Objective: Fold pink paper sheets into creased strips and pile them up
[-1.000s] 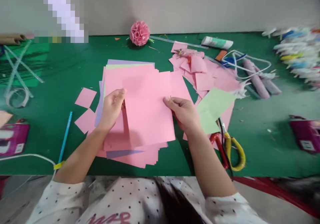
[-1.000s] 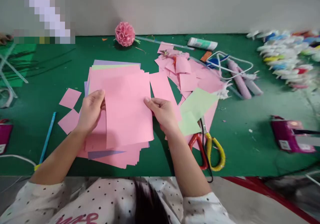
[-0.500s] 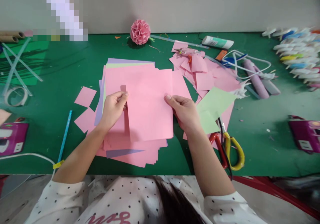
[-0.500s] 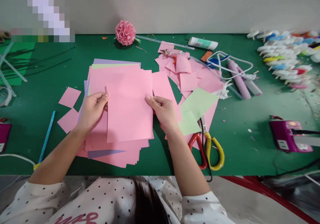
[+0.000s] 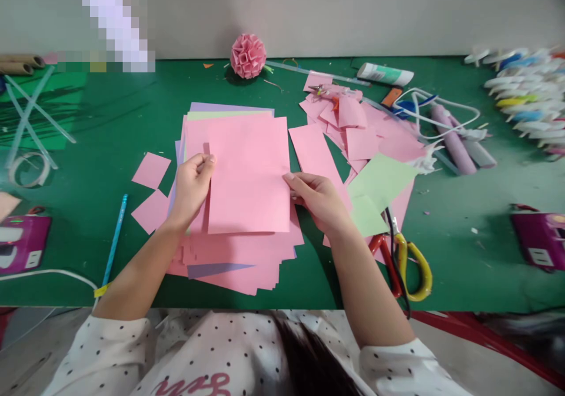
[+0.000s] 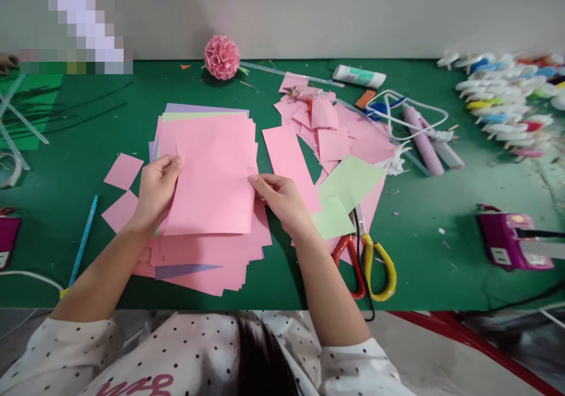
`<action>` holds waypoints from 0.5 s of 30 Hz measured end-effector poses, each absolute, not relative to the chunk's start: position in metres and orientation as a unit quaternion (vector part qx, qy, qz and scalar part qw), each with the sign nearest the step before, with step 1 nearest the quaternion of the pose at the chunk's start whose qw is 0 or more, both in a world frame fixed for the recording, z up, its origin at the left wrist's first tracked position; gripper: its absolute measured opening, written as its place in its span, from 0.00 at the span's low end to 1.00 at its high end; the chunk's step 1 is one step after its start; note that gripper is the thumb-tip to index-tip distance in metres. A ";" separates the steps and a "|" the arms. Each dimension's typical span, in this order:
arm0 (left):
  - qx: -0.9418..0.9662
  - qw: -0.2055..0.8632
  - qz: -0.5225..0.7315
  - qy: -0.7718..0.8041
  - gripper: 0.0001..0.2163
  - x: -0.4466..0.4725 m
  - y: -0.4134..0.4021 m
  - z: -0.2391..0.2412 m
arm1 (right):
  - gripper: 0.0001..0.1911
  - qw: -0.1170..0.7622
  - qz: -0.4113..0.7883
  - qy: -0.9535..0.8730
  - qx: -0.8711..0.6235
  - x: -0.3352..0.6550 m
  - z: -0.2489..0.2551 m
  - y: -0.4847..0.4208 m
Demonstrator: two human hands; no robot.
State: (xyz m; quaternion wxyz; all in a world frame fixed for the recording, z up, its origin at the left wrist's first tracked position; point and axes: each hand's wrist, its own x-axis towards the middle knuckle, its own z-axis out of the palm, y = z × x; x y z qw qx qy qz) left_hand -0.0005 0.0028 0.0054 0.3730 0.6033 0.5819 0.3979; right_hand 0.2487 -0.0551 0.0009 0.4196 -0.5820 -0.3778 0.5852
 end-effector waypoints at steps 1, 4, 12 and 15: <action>0.602 0.375 0.398 0.582 0.16 0.000 0.003 0.005 | 0.21 0.419 0.584 -0.379 -0.584 0.249 0.001 -0.055; 0.592 0.379 0.411 0.580 0.16 0.000 0.003 0.003 | 0.19 0.419 0.578 -0.373 -0.593 0.248 0.000 -0.056; 0.592 0.389 0.401 0.582 0.17 -0.005 0.007 0.000 | 0.18 0.409 0.566 -0.380 -0.606 0.249 -0.001 -0.056; 0.600 0.387 0.396 0.577 0.17 -0.005 0.007 0.001 | 0.18 0.415 0.541 -0.387 -0.621 0.247 0.001 -0.057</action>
